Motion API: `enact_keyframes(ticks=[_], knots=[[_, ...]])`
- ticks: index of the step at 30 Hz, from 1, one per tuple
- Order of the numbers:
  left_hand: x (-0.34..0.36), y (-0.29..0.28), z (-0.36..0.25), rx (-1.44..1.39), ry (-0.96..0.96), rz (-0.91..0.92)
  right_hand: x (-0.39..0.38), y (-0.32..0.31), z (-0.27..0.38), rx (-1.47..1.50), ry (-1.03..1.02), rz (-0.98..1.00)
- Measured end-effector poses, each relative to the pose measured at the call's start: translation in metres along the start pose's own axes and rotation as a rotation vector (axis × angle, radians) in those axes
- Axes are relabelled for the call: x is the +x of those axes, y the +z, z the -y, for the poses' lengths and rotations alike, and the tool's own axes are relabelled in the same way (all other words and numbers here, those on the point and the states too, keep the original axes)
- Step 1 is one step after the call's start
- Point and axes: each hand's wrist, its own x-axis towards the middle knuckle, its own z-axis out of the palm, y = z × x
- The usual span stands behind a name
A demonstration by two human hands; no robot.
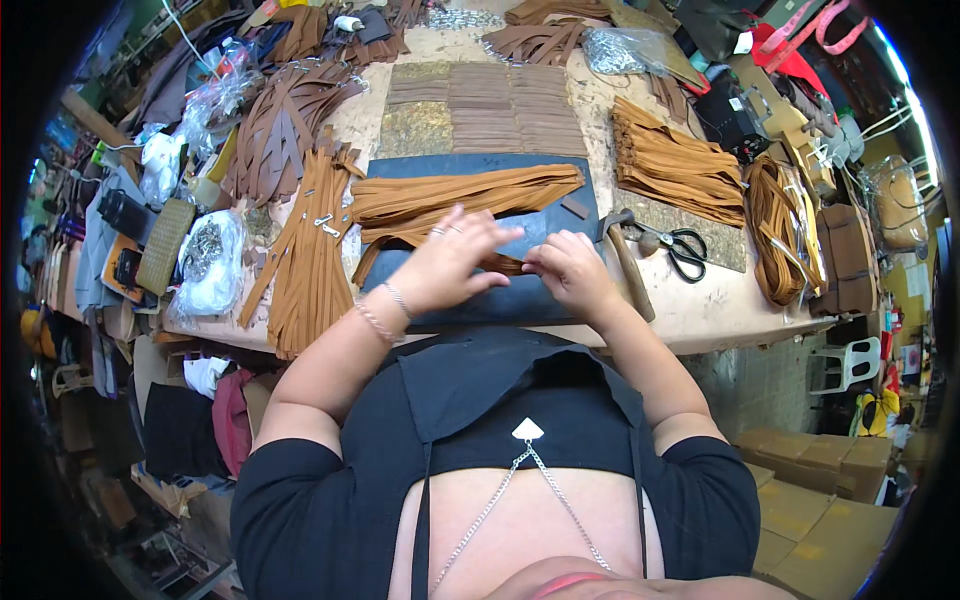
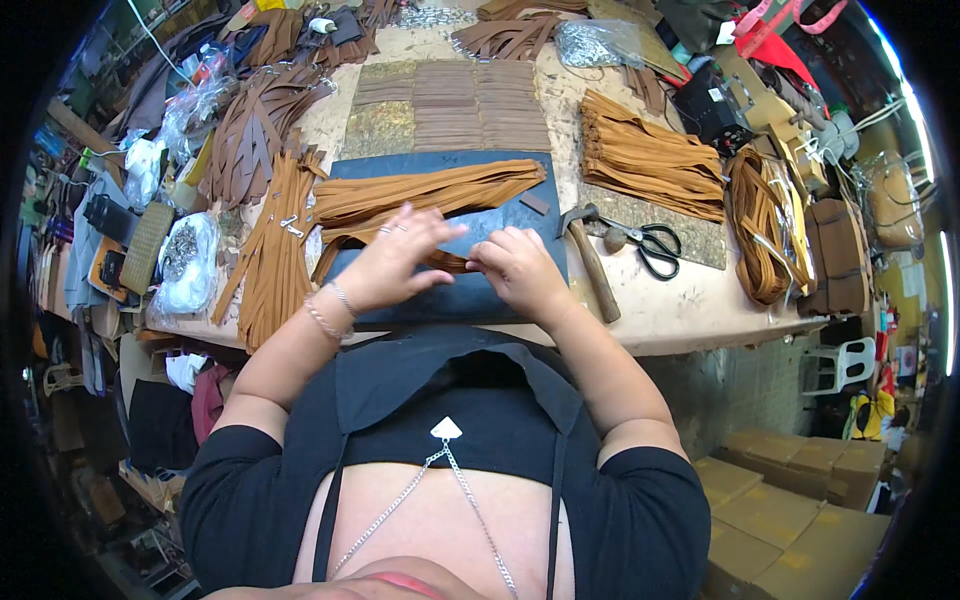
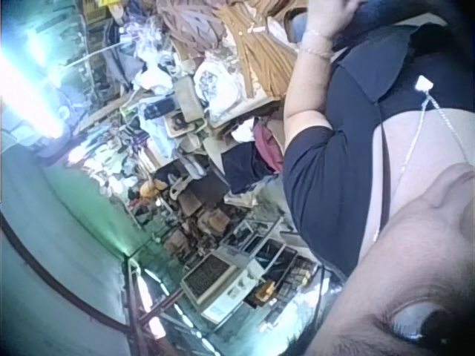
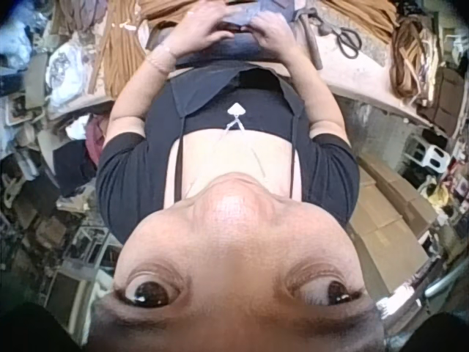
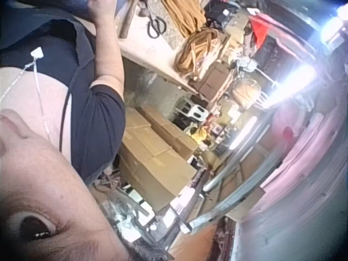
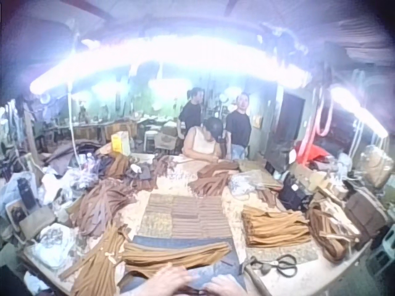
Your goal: The person organizes leather strips on a workspace and then attaches metal hardware to individual leather pieces by hand.
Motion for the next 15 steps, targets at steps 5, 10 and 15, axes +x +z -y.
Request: enact_keyframes(ticks=[5, 10, 15], knots=[[0.004, -0.02, 0.012, -0.231, -0.316, 0.134, 0.001, -0.017, -0.022, -0.002, 0.102, -0.051], [-0.037, -0.066, 0.05, -0.284, -0.629, 0.164, -0.024, 0.01, -0.06, 0.092, 0.325, 0.031], [-0.08, -0.059, 0.072, -0.019, -0.774, 0.128, -0.029, 0.039, -0.063, -0.133, 0.293, 0.022]])
